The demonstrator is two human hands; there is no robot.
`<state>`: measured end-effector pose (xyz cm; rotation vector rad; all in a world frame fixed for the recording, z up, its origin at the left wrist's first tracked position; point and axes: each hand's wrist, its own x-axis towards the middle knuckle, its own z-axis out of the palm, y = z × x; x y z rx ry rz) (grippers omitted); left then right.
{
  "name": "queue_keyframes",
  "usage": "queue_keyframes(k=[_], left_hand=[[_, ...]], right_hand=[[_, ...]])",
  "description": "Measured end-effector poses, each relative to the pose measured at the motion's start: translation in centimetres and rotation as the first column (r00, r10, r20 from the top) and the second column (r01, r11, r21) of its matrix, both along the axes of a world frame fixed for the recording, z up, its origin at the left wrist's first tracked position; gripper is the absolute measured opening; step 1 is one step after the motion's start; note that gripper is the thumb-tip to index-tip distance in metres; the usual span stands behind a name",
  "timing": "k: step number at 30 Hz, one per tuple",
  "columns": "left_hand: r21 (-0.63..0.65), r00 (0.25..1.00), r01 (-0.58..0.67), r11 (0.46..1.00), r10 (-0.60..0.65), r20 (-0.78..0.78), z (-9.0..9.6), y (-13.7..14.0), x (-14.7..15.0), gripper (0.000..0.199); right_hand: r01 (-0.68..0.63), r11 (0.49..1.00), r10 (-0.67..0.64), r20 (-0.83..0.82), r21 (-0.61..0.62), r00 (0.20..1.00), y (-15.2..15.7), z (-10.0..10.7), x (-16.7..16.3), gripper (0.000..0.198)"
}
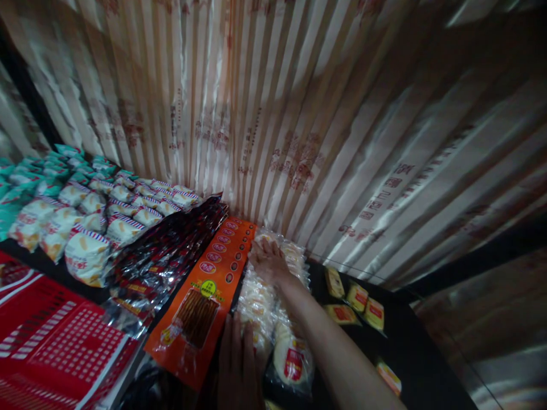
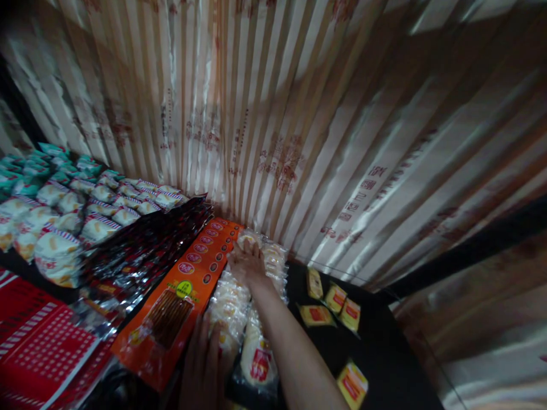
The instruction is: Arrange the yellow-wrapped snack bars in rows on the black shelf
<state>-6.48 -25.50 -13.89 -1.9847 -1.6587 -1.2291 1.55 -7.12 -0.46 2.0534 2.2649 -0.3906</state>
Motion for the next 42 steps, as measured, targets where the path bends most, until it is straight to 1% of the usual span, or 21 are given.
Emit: queue_keyframes(k=[2,4,7,9,13,15,18,21,25,29,33,35,38,40,42], left_hand=[[0.012,0.998,0.001,1.0,-0.001,-0.06,-0.1,0.2,-0.4,0.041],[0.015,0.998,-0.013,1.0,0.014,-0.069,-0.1,0.4,-0.3,0.039],[-0.02,0.997,-0.071,0.997,0.07,-0.021,0.0,0.6,0.4,0.038],[-0.041,0.994,-0.101,0.994,0.102,0.03,0.0,0.6,0.9,0.042],[-0.055,0.988,-0.095,0.994,0.1,0.116,-0.1,0.6,1.4,0.058],[-0.062,0.987,-0.085,0.994,0.093,0.134,-0.2,0.6,1.4,0.063],[-0.075,0.987,-0.075,0.994,0.084,0.138,-0.2,0.7,1.4,0.07],[-0.096,0.987,-0.063,0.993,0.076,0.141,-0.2,0.9,1.4,0.074],[-0.129,0.987,-0.052,0.99,0.071,0.146,-0.1,0.8,1.4,0.079],[-0.144,0.987,-0.043,0.989,0.064,0.144,0.0,0.6,1.2,0.078],[-0.144,0.99,-0.026,0.989,0.046,0.135,-0.2,0.6,1.1,0.074],[-0.139,0.991,-0.013,0.99,0.031,0.132,-0.2,0.7,1.0,0.072],[-0.13,0.991,0.007,0.991,0.011,0.131,-0.2,0.8,0.9,0.069],[-0.127,0.991,0.016,0.992,0.0,0.131,-0.2,0.9,0.8,0.066],[-0.13,0.992,0.025,0.991,-0.008,0.128,-0.2,0.9,0.7,0.063]], right_hand=[[-0.014,1.0,0.013,0.007,0.028,1.0,-0.2,-0.5,0.2,0.056],[-0.032,0.998,0.031,0.015,0.06,0.999,-0.3,-0.7,0.3,0.056],[-0.043,0.997,0.041,0.03,0.058,0.999,-0.2,-0.6,0.3,0.057],[-0.045,0.997,0.043,0.038,0.06,0.998,0.3,-0.3,0.2,0.058],[-0.034,0.988,0.026,0.051,0.151,0.998,2.1,0.0,0.3,0.059],[-0.02,0.99,0.013,0.055,0.141,0.998,3.0,-0.2,0.5,0.058],[-0.046,0.994,0.038,0.074,0.101,0.997,4.0,-0.6,0.8,0.058],[-0.077,0.99,0.065,0.1,0.115,0.993,4.1,-1.1,0.9,0.058],[-0.068,0.992,0.056,0.11,0.105,0.992,3.9,-1.3,0.8,0.057],[-0.063,0.991,0.052,0.094,0.121,0.994,4.0,-0.9,0.7,0.056],[-0.028,0.992,0.019,0.075,0.127,0.997,4.2,-0.8,0.7,0.056],[-0.024,0.993,0.017,0.059,0.116,0.998,4.1,-0.9,0.7,0.056],[-0.048,0.996,0.046,0.035,0.07,0.998,4.2,-0.9,0.7,0.057],[-0.033,0.998,0.034,-0.008,0.047,0.999,4.3,-0.7,0.8,0.057],[0.008,0.997,-0.001,-0.086,0.077,0.996,4.1,-0.2,1.0,0.058]])
